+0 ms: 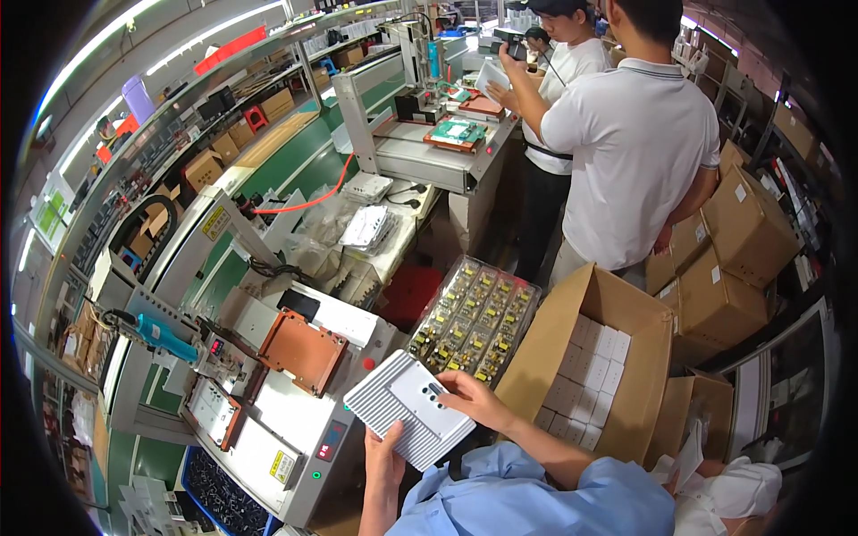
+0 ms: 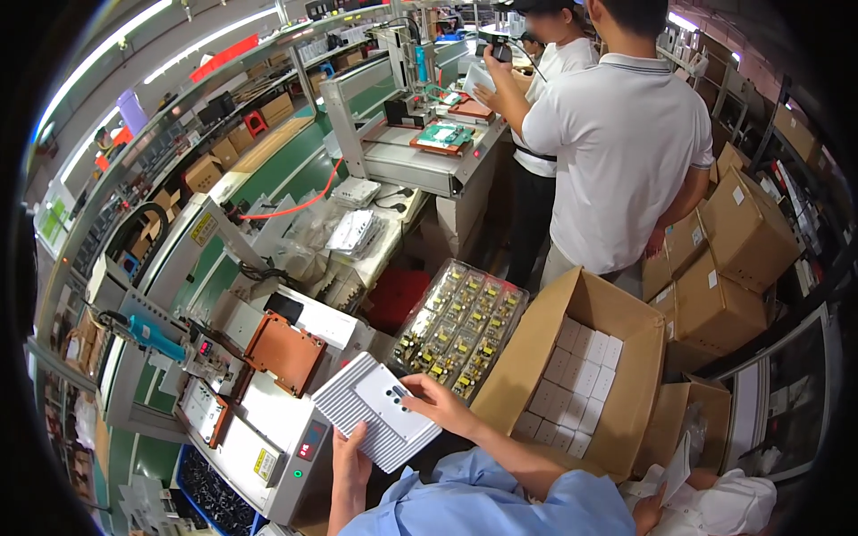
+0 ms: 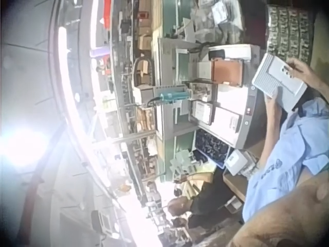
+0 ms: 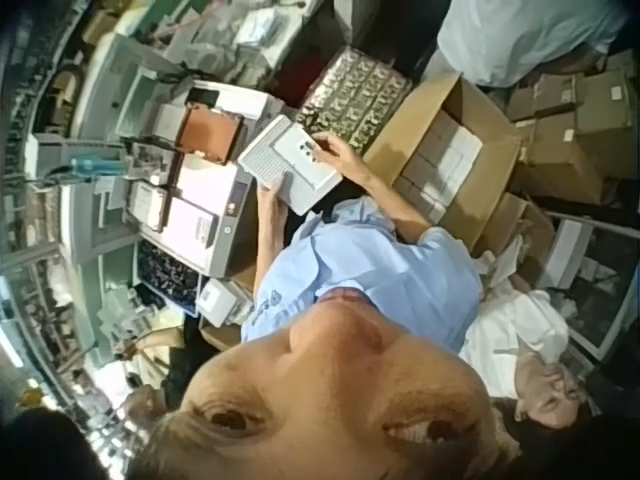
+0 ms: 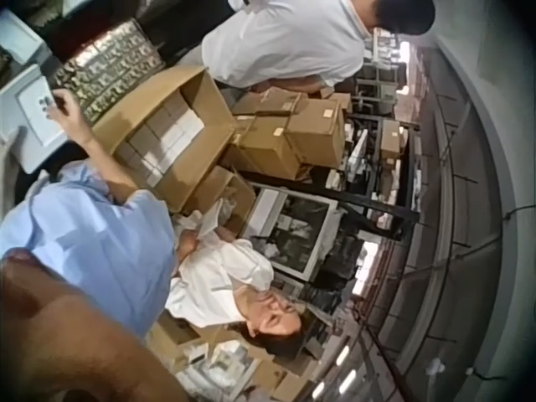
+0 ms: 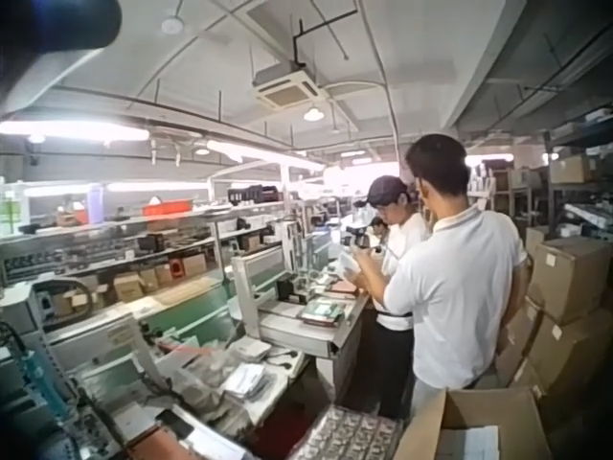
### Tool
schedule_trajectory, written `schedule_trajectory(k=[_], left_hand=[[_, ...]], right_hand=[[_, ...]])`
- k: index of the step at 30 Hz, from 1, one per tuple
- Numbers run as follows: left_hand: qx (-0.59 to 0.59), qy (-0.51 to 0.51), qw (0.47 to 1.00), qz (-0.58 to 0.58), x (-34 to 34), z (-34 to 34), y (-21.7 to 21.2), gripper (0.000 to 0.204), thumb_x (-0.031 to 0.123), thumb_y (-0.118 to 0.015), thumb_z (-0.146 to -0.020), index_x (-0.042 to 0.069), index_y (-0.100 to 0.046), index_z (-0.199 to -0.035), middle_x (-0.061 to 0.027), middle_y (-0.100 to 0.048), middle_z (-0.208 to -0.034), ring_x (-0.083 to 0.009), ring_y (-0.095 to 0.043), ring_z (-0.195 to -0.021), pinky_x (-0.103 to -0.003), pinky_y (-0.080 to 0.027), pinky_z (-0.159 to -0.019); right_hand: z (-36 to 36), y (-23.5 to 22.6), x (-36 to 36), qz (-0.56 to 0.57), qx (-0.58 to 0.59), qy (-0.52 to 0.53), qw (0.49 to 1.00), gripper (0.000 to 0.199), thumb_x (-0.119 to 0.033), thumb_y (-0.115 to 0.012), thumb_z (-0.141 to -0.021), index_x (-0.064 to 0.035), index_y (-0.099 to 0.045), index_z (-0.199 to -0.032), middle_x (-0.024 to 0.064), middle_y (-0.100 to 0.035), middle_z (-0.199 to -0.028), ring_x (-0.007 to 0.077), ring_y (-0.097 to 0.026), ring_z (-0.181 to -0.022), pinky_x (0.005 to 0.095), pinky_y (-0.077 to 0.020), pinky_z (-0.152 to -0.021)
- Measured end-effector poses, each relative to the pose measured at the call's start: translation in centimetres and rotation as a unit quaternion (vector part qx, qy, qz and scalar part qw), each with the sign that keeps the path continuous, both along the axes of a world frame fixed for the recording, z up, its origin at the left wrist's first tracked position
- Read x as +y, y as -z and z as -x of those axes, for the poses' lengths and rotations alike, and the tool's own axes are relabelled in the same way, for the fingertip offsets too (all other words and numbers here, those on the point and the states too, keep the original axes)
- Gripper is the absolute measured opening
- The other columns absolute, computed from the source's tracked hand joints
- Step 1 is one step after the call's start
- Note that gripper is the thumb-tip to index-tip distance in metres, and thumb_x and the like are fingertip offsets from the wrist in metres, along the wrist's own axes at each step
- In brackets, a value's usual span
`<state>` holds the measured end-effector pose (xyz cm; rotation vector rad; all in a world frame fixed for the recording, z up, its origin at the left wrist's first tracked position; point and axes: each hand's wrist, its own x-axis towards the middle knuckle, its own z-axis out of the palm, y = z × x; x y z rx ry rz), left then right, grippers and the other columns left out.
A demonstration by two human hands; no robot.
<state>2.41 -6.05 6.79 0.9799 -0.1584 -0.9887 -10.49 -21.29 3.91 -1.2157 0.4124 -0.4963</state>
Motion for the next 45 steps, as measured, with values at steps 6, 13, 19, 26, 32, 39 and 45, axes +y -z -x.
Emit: schedule_trajectory(k=[6, 13, 19, 26, 32, 39, 45], left_hand=[[0.038, 0.041, 0.998, -0.001, -0.7, 1.7, 1.0, 0.050, 0.008, -0.070, -0.081, 0.004, -0.046, -0.124, -0.0081, -0.061, -0.109, -0.0185, -0.061, -0.099, -0.035, -0.050, -0.087], [0.091, 0.064, 0.994, -0.022, -2.1, 2.0, 1.8, 0.054, 0.010, -0.071, -0.080, 0.003, -0.046, -0.127, -0.0094, -0.061, -0.113, -0.0207, -0.061, -0.101, -0.037, -0.050, -0.089], [0.035, 0.002, 0.985, -0.167, -2.2, 3.4, 3.1, 0.055, 0.014, -0.065, -0.085, 0.003, -0.040, -0.132, -0.0121, -0.053, -0.123, -0.0257, -0.054, -0.110, -0.042, -0.046, -0.093], [-0.011, -0.019, 0.965, -0.260, -3.0, 4.4, 4.6, 0.056, 0.019, -0.065, -0.085, 0.000, -0.041, -0.132, -0.0153, -0.054, -0.120, -0.0272, -0.056, -0.108, -0.042, -0.050, -0.091], [0.001, -0.012, 0.961, -0.276, -3.3, 5.0, 5.8, 0.056, 0.020, -0.066, -0.085, -0.001, -0.042, -0.131, -0.0159, -0.055, -0.119, -0.0270, -0.057, -0.107, -0.042, -0.051, -0.089], [0.004, -0.011, 0.960, -0.279, -3.5, 4.9, 6.0, 0.050, 0.019, -0.066, -0.086, -0.001, -0.046, -0.127, -0.0146, -0.057, -0.117, -0.0254, -0.058, -0.105, -0.041, -0.050, -0.090], [0.013, -0.030, 0.963, -0.266, -4.2, 5.6, 6.3, 0.050, 0.013, -0.065, -0.085, -0.004, -0.046, -0.127, -0.0176, -0.059, -0.115, -0.0268, -0.060, -0.103, -0.040, -0.052, -0.089]], right_hand=[[9.6, 4.7, -7.1, 0.065, 0.084, 0.356, 0.928, 0.025, -0.021, -0.054, -0.096, -0.0024, -0.058, -0.113, 0.0040, -0.061, -0.104, 0.0109, -0.059, -0.087, 0.0251, -0.0478, -0.077], [40.7, 46.4, -11.9, 0.067, 0.602, 0.518, 0.604, 0.023, -0.013, -0.058, -0.083, -0.0035, -0.058, -0.104, 0.0174, -0.064, -0.097, 0.0337, -0.062, -0.087, 0.0402, -0.0495, -0.077], [40.0, 50.4, -4.8, 0.103, 0.709, 0.303, 0.628, 0.033, -0.015, -0.055, -0.079, 0.0028, -0.061, -0.106, 0.0243, -0.063, -0.103, 0.0414, -0.060, -0.096, 0.0478, -0.0468, -0.087], [32.7, 41.4, -5.1, -0.121, 0.672, 0.392, 0.617, 0.049, -0.020, -0.062, -0.081, -0.0007, -0.047, -0.124, 0.0246, -0.054, -0.121, 0.0418, -0.053, -0.111, 0.0462, -0.0458, -0.092], [30.8, 45.0, -2.9, 0.049, 0.714, 0.375, 0.590, 0.048, -0.026, -0.063, -0.086, -0.0029, -0.048, -0.125, 0.0185, -0.057, -0.116, 0.0358, -0.057, -0.101, 0.0441, -0.0479, -0.085], [19.1, 41.4, -6.4, 0.164, 0.639, 0.303, 0.688, 0.041, -0.018, -0.058, -0.085, -0.0004, -0.049, -0.121, 0.0161, -0.057, -0.111, 0.0330, -0.056, -0.101, 0.0452, -0.0457, -0.085], [16.6, 49.4, -8.2, 0.154, 0.697, 0.316, 0.625, 0.020, -0.016, -0.057, -0.082, -0.0019, -0.053, -0.096, 0.0178, -0.058, -0.093, 0.0346, -0.061, -0.083, 0.0424, -0.0513, -0.065]])
